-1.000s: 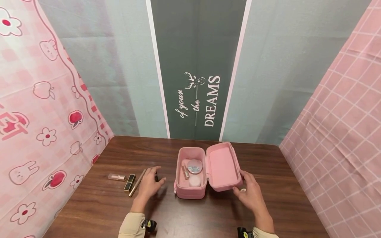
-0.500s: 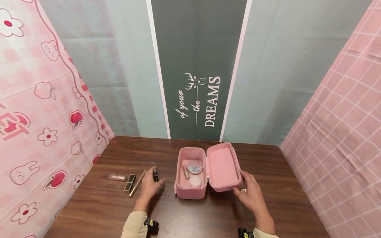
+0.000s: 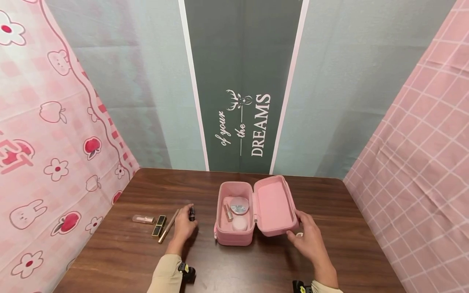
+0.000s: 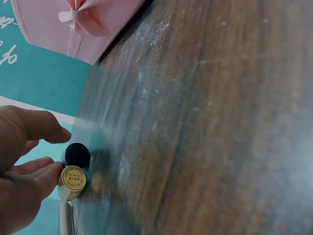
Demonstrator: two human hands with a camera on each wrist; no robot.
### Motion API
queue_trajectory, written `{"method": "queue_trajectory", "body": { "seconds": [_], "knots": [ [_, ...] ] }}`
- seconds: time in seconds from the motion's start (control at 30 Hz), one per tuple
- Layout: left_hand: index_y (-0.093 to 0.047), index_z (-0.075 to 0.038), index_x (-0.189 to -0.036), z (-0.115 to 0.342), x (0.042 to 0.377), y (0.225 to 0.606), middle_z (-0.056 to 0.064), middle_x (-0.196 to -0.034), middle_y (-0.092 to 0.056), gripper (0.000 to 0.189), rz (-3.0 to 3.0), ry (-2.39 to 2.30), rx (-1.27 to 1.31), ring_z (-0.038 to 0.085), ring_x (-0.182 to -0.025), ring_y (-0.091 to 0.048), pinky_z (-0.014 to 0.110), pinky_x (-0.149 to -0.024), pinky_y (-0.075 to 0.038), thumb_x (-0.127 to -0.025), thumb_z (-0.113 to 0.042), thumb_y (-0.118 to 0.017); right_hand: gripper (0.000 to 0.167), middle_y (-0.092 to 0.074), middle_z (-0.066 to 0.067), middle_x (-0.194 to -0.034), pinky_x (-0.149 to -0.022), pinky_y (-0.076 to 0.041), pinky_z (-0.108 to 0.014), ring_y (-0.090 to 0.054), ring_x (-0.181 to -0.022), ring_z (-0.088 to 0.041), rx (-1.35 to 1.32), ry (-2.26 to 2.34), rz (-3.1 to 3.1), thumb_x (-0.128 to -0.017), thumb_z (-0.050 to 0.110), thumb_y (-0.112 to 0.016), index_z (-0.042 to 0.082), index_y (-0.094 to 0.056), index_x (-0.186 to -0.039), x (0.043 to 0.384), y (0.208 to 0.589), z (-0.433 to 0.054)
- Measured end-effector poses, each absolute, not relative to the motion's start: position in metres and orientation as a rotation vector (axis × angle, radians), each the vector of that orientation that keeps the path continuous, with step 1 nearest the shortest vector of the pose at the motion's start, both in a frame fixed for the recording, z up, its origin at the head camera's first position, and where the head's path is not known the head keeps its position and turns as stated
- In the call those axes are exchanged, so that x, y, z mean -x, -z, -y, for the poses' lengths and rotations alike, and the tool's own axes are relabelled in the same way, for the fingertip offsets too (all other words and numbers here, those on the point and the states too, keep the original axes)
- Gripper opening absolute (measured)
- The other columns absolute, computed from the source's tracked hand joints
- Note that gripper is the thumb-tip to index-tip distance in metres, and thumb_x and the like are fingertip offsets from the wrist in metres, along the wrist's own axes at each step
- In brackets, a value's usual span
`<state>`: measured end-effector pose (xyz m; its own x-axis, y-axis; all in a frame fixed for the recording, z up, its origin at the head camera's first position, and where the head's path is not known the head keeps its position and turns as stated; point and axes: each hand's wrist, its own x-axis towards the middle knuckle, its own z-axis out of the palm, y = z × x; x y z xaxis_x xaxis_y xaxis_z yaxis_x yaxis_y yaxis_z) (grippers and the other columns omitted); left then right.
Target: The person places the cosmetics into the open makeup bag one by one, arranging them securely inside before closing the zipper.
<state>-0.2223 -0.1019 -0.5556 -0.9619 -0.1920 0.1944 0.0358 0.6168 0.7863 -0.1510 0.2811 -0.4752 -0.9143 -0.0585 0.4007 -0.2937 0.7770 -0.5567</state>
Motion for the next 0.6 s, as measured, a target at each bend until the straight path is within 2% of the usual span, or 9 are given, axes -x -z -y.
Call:
{"method": "queue_trajectory", "body": {
  "seconds": [0.2, 0.4, 0.43, 0.6],
  "knots": [
    [-0.053, 0.0, -0.123, 0.099, 0.231, 0.56, 0.025, -0.113, -0.053, 0.062, 2.513, 1.224, -0.059, 0.04, -0.091, -0.054, 0.047, -0.076, -0.045, -0.064, 0.011, -0.07, 0.066, -0.052, -0.021, -0.113, -0.076, -0.047, -0.05, -0.056, -0.094, -0.032, -0.26, -0.914, 2.614, -0.065, -0.001, -0.079, -0.007, -0.048, -0.124, 0.151, 0.473, -0.281],
    [-0.052, 0.002, -0.124, 0.099, 0.235, 0.567, 0.029, -0.114, -0.054, 0.066, 2.503, 1.19, -0.019, 0.049, -0.099, -0.048, 0.053, -0.081, -0.041, -0.061, 0.015, -0.067, 0.066, -0.052, -0.022, -0.114, -0.076, -0.047, -0.051, -0.055, -0.095, -0.035, -0.263, -0.936, 2.613, -0.066, -0.002, -0.078, -0.007, -0.047, -0.124, 0.151, 0.473, -0.28],
    [-0.053, 0.004, -0.122, 0.099, 0.236, 0.568, 0.029, -0.114, -0.054, 0.064, 2.512, 1.207, -0.032, 0.049, -0.1, -0.049, 0.054, -0.081, -0.041, -0.061, 0.017, -0.066, 0.066, -0.052, -0.022, -0.114, -0.076, -0.047, -0.051, -0.055, -0.095, -0.035, -0.263, -0.939, 2.614, -0.066, -0.002, -0.078, -0.007, -0.047, -0.124, 0.151, 0.473, -0.28],
    [-0.057, 0.001, -0.119, 0.101, 0.237, 0.569, 0.024, -0.106, -0.061, 0.059, 2.526, 1.136, -0.076, 0.04, -0.093, -0.058, 0.047, -0.074, -0.047, -0.063, 0.018, -0.063, 0.066, -0.052, -0.023, -0.115, -0.077, -0.046, -0.051, -0.055, -0.096, -0.036, -0.263, -0.944, 2.616, -0.066, -0.002, -0.078, -0.007, -0.047, -0.125, 0.151, 0.474, -0.28]
  ]
}}
